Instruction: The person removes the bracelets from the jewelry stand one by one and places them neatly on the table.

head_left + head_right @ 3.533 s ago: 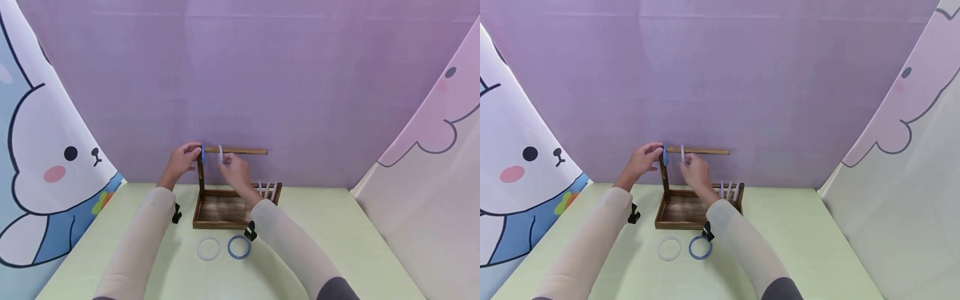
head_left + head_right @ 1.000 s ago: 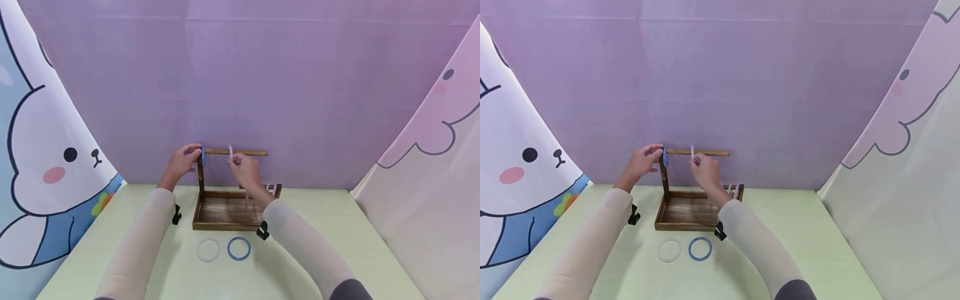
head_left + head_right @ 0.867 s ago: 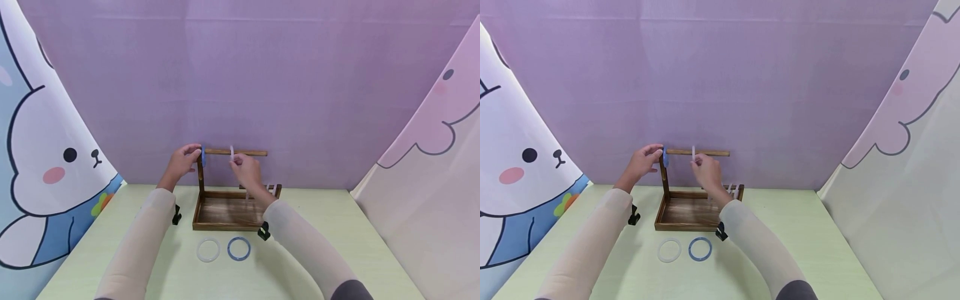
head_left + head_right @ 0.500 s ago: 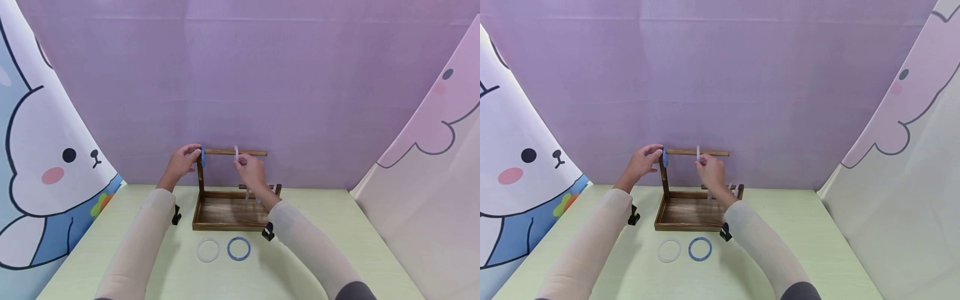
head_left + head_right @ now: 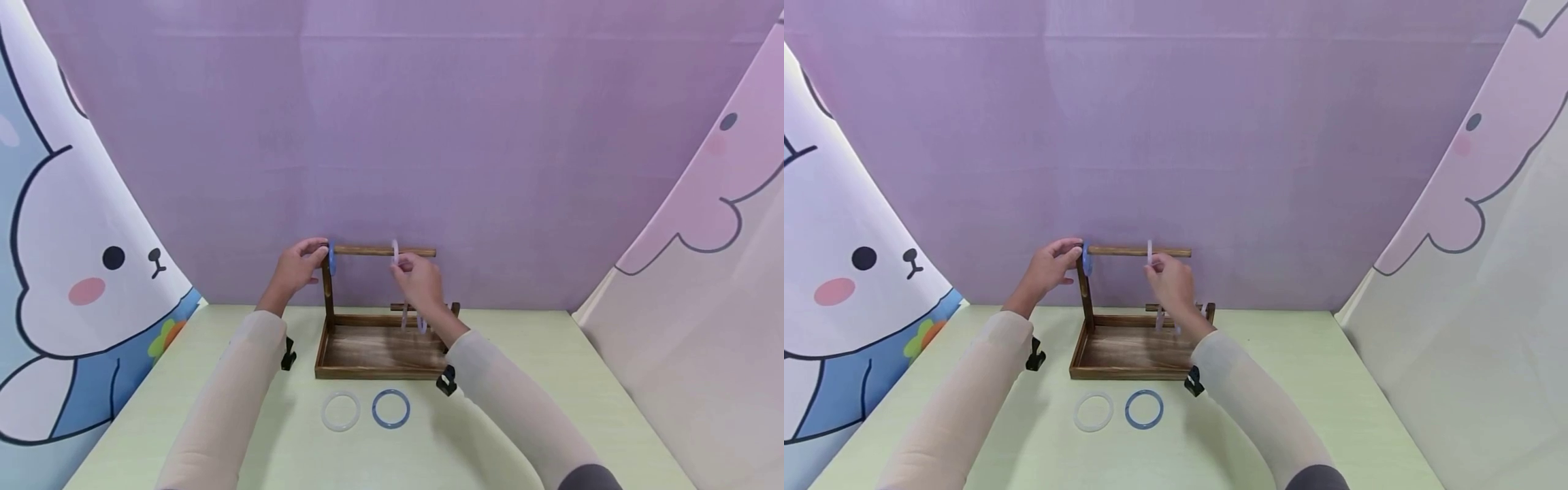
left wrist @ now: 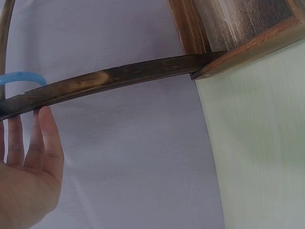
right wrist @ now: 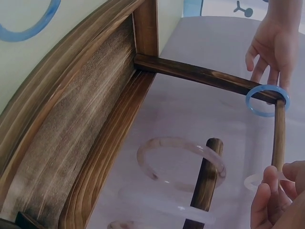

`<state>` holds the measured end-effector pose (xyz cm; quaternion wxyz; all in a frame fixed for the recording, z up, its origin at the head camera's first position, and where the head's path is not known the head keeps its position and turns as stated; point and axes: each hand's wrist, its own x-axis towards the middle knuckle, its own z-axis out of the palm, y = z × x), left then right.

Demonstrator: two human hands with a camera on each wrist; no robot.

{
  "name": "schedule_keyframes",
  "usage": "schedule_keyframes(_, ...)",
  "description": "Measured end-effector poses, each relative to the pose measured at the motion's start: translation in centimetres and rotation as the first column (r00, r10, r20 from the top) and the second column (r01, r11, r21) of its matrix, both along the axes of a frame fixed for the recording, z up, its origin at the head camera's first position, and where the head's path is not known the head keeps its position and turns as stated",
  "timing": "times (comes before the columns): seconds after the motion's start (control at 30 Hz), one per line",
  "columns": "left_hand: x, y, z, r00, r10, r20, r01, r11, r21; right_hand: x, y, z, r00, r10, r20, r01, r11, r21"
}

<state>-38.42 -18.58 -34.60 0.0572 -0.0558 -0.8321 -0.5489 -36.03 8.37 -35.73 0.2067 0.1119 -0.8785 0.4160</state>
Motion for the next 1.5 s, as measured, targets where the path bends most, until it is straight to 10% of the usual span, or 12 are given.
schedule_keyframes(1.5, -0.2, 0.0, 0.0, 1.000, -0.012, -0.023, 0.012, 1.000, -0.001, -0.5, 4.6, 0.1, 0.995, -0.084, -0.050, 0.085, 0.996, 0.006)
